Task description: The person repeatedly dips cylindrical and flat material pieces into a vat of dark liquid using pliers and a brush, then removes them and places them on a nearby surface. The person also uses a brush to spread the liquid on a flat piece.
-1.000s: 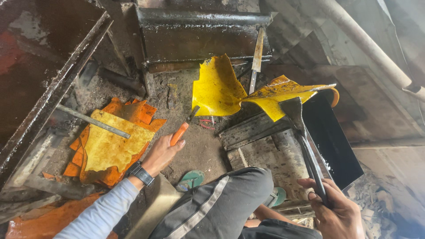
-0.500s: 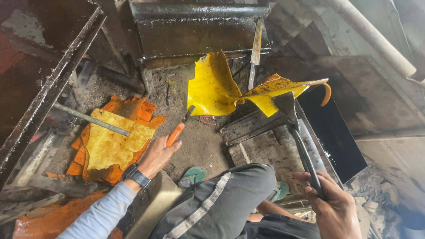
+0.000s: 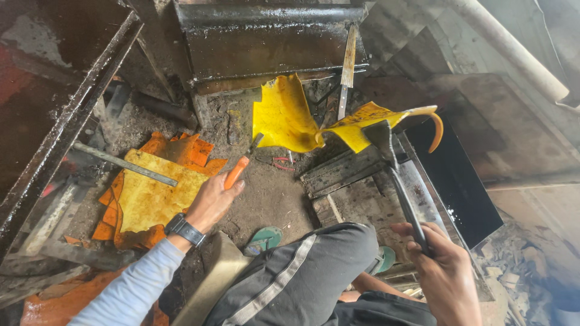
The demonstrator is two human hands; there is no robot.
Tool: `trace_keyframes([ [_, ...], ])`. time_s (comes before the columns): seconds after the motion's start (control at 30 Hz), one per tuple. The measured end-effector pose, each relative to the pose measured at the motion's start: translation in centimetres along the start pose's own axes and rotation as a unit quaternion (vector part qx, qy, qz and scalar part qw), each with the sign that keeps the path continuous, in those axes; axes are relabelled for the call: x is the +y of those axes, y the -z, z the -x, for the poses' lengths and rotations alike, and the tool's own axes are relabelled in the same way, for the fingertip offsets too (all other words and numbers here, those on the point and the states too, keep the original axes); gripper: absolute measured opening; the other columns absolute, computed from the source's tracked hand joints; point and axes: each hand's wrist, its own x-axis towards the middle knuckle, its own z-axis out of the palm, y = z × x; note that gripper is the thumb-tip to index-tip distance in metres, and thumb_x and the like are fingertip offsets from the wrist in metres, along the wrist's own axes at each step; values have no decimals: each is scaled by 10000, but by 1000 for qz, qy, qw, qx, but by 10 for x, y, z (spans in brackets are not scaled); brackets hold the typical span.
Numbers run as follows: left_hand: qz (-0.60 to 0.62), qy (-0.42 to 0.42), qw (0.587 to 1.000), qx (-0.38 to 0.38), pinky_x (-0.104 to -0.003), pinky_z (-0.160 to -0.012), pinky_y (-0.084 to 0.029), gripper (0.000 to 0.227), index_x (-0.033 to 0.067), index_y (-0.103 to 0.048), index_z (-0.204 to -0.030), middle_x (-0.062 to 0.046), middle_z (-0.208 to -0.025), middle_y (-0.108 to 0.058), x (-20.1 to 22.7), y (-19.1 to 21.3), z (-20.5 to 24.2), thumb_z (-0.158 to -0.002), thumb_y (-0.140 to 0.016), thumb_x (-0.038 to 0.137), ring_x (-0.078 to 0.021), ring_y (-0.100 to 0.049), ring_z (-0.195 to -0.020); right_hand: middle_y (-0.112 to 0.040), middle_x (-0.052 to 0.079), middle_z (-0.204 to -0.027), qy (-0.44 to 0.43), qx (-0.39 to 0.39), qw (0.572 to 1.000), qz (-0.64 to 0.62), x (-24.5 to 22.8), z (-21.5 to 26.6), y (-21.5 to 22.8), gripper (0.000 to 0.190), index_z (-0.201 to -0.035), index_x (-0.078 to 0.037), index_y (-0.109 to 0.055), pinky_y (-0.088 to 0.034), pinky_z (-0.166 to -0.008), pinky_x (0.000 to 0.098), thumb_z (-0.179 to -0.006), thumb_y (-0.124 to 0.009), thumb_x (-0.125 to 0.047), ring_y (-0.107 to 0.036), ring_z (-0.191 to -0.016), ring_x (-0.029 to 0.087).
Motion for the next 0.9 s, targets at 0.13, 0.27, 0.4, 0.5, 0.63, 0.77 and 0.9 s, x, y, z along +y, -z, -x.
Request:
trace_keyframes([
  [0.13,-61,18,998,9,-363,-546,-432,300,60,-656,-974,-26,-602,-541,1,19,-1,-945,-661,359,-158,-539,-539,-636,44,-943,-36,-18,999,-31,-3,-5,-15,259,-1082,-5,-782,-413,-694,279,-914,-588,28,-505,-766,137],
  [0.27,11,63,998,-6,-366,-523,-406,259,87,-673,-997,-18,-633,-497,-7,36,-4,-943,-657,340,-157,-482,-550,-633,22,-953,-48,-30,998,-35,-8,-9,-24,266,-1072,-18,-774,-424,-699,258,-909,-567,24,-517,-768,115],
  [0.4,118,83,989,-15,-322,-509,-394,280,41,-665,-999,7,-680,-501,-14,47,-23,-950,-669,316,-131,-474,-562,-627,33,-941,-28,-43,998,-38,-12,-15,-31,251,-1060,-4,-772,-451,-728,259,-908,-573,24,-544,-797,108],
  [0.5,214,124,968,-44,-293,-504,-387,249,63,-639,-1040,26,-720,-536,-18,52,-40,-930,-659,285,-103,-474,-584,-636,40,-948,-7,-44,999,-25,-12,-21,-37,255,-1065,6,-779,-440,-733,282,-909,-579,32,-527,-791,134],
  [0.63,256,115,957,-71,-263,-551,-416,246,99,-624,-1082,49,-752,-520,-18,55,-42,-931,-670,287,-82,-464,-619,-683,-5,-969,-9,-47,998,-38,-12,-23,-34,261,-1049,-12,-771,-500,-757,232,-885,-571,25,-622,-829,80],
  [0.77,271,61,958,-69,-257,-577,-419,256,70,-612,-1030,47,-744,-508,-8,48,-34,-938,-673,302,-81,-487,-632,-600,27,-922,-35,2,996,-77,-16,-21,-16,277,-1118,-13,-781,-365,-553,278,-924,-591,45,-452,-660,105],
  [0.9,295,15,953,-72,-256,-581,-427,259,94,-597,-1008,44,-734,-507,4,35,-42,-937,-668,334,-81,-484,-620,-624,-17,-950,-24,34,999,-21,-20,-22,4,265,-1112,-24,-767,-346,-544,256,-923,-592,40,-435,-643,76],
])
